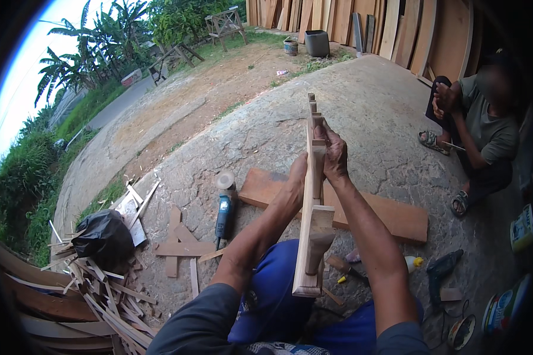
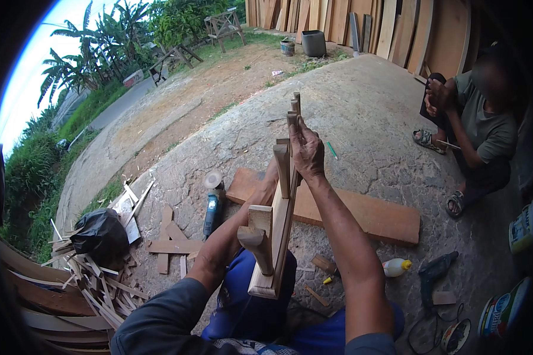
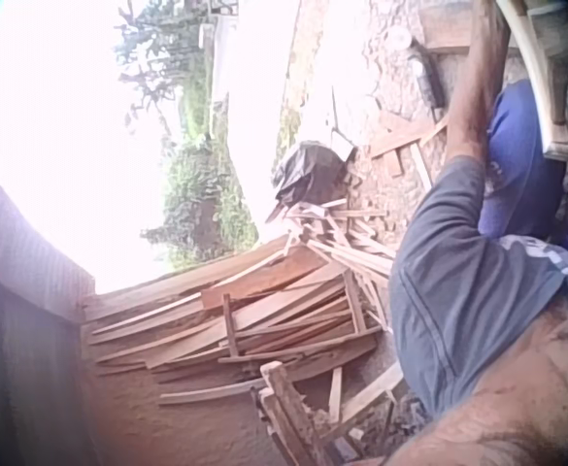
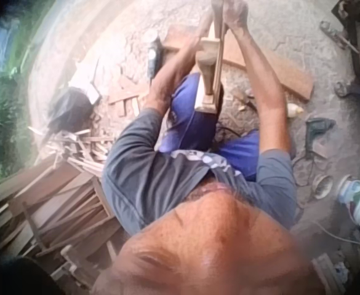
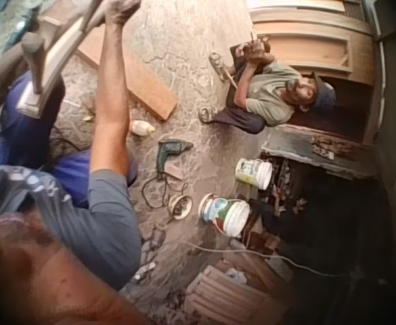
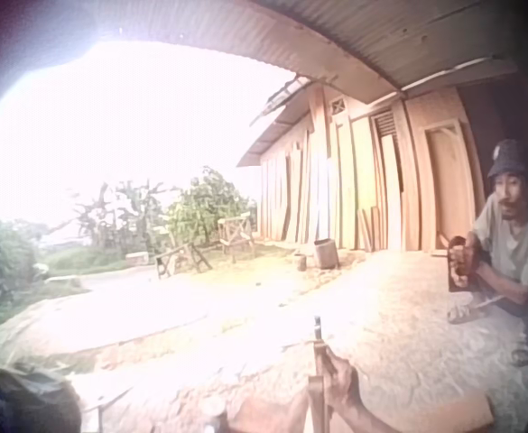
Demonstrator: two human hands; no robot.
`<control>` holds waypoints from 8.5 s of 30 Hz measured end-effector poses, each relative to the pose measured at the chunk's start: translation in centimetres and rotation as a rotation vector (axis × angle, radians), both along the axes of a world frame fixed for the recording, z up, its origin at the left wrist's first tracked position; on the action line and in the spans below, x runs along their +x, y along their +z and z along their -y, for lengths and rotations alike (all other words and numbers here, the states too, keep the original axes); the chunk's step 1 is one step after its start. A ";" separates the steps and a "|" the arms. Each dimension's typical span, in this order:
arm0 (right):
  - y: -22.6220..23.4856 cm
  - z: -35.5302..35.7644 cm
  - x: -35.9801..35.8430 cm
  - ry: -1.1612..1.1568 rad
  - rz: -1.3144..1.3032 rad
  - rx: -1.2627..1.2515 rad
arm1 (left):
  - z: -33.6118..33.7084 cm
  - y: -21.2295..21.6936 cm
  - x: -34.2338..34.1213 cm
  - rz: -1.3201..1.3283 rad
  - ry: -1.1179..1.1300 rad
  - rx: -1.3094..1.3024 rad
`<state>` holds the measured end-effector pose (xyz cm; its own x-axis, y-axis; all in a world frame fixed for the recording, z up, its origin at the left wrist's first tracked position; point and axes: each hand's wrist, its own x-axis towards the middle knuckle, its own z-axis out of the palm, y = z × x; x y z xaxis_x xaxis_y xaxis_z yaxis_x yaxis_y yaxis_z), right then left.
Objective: The person applies glue to small wooden pegs and inserts them into pre-drilled holes on a wooden board. They press each peg firmly into place and inspect the alignment of the assembled piece.
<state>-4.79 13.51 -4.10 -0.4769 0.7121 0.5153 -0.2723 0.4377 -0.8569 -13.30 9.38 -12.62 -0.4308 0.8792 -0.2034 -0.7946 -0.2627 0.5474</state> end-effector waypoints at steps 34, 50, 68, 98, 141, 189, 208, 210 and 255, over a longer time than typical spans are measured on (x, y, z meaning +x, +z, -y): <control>-1.1 -0.6 0.9 0.055 0.018 0.002 | 3.1 5.3 2.8 -0.182 0.007 -0.112; 0.5 0.8 1.0 -0.043 -0.001 0.127 | 4.5 7.5 3.4 -0.151 0.021 -0.204; 12.4 -4.7 8.1 0.343 0.624 0.890 | 2.8 5.5 3.8 -0.121 -0.074 -0.223; 13.0 -1.1 4.0 -0.300 1.310 0.623 | 3.3 5.6 6.0 -0.027 0.083 -0.180; 3.3 -1.2 1.7 -0.062 0.606 0.181 | 3.4 4.0 3.9 -0.106 -0.061 -0.197; 5.3 -0.8 3.9 0.137 0.662 0.138 | 2.5 1.7 1.6 0.209 -0.250 -0.020; 8.8 -2.4 7.8 0.116 0.669 0.245 | 2.8 0.7 0.4 0.253 -0.234 -0.076; 8.8 -2.7 8.1 0.074 0.568 0.327 | 2.8 0.7 0.3 0.275 -0.243 -0.072; 5.0 -3.1 6.3 0.145 0.617 0.390 | 2.5 -0.1 1.3 0.076 -0.319 -0.055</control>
